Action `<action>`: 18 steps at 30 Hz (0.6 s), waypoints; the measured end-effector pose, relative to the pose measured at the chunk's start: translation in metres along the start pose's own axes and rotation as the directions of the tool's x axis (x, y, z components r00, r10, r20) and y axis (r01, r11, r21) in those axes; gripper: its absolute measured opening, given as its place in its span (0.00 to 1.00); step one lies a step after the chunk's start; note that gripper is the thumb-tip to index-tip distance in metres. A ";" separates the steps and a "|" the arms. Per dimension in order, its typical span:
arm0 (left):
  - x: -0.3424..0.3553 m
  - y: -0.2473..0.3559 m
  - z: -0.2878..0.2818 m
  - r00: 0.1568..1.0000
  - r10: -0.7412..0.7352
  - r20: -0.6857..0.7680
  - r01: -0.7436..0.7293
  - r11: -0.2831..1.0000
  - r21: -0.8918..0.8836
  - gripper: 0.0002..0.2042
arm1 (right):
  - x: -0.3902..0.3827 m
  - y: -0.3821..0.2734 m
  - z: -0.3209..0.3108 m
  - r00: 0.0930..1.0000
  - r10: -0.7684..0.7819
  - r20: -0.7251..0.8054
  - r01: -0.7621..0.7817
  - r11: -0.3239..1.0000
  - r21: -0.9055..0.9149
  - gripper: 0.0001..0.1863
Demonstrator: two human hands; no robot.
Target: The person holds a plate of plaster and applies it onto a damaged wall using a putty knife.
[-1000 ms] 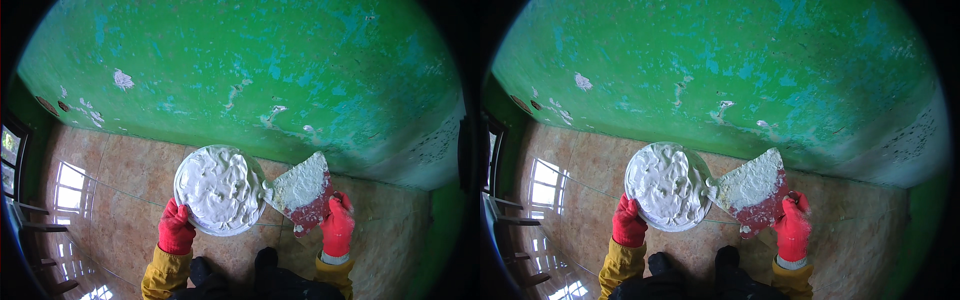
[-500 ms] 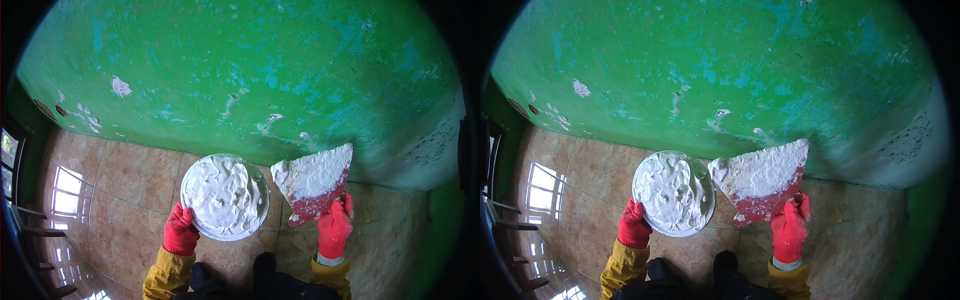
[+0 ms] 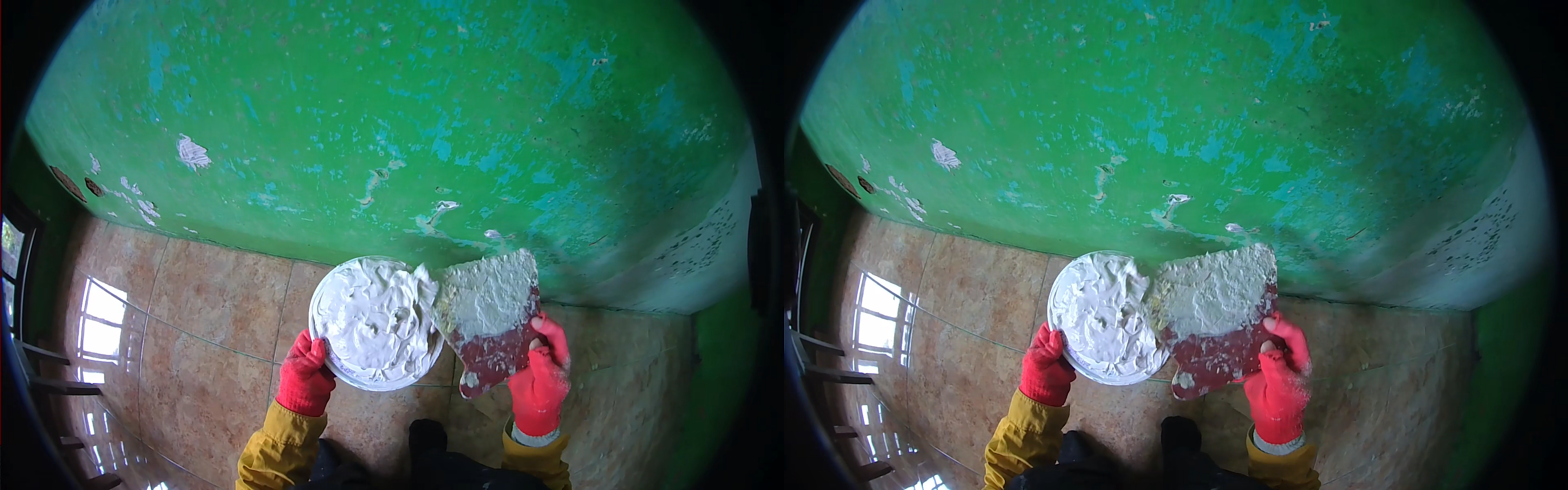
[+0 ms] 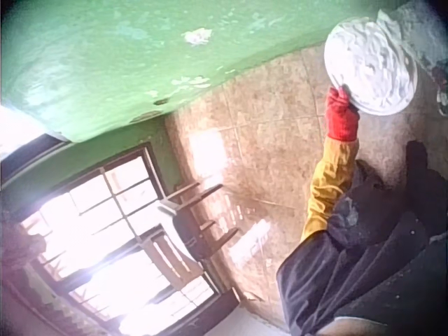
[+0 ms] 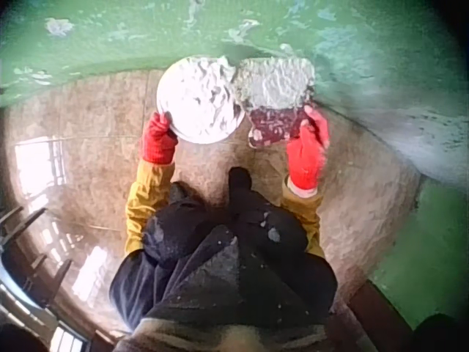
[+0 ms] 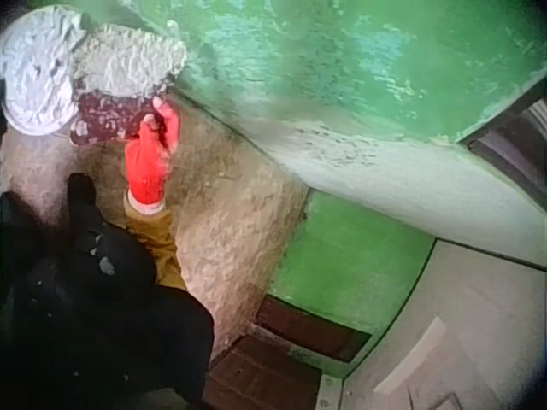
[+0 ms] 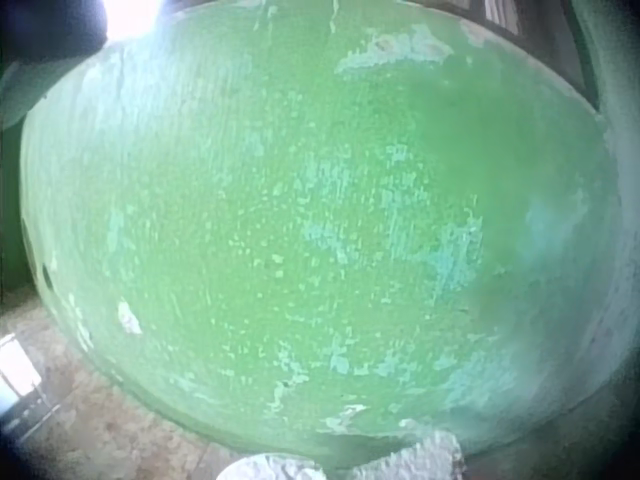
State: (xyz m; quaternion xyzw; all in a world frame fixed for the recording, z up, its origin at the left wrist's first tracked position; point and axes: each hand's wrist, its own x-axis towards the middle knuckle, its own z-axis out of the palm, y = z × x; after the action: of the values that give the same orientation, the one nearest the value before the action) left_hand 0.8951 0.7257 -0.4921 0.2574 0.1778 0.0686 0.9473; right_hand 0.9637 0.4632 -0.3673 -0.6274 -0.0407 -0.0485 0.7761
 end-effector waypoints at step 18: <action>0.007 -0.009 0.022 0.997 -0.055 0.047 0.055 0.998 -0.013 0.13 | -0.016 -0.053 -0.012 0.721 -0.551 0.420 0.621 0.244 -0.745 0.09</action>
State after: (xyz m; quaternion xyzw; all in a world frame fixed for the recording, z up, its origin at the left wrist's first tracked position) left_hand 0.9101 0.7095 -0.4808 0.2473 0.1622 0.0377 0.9545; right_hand 0.9414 0.4410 -0.3199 -0.8608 -0.2693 -0.3245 0.2850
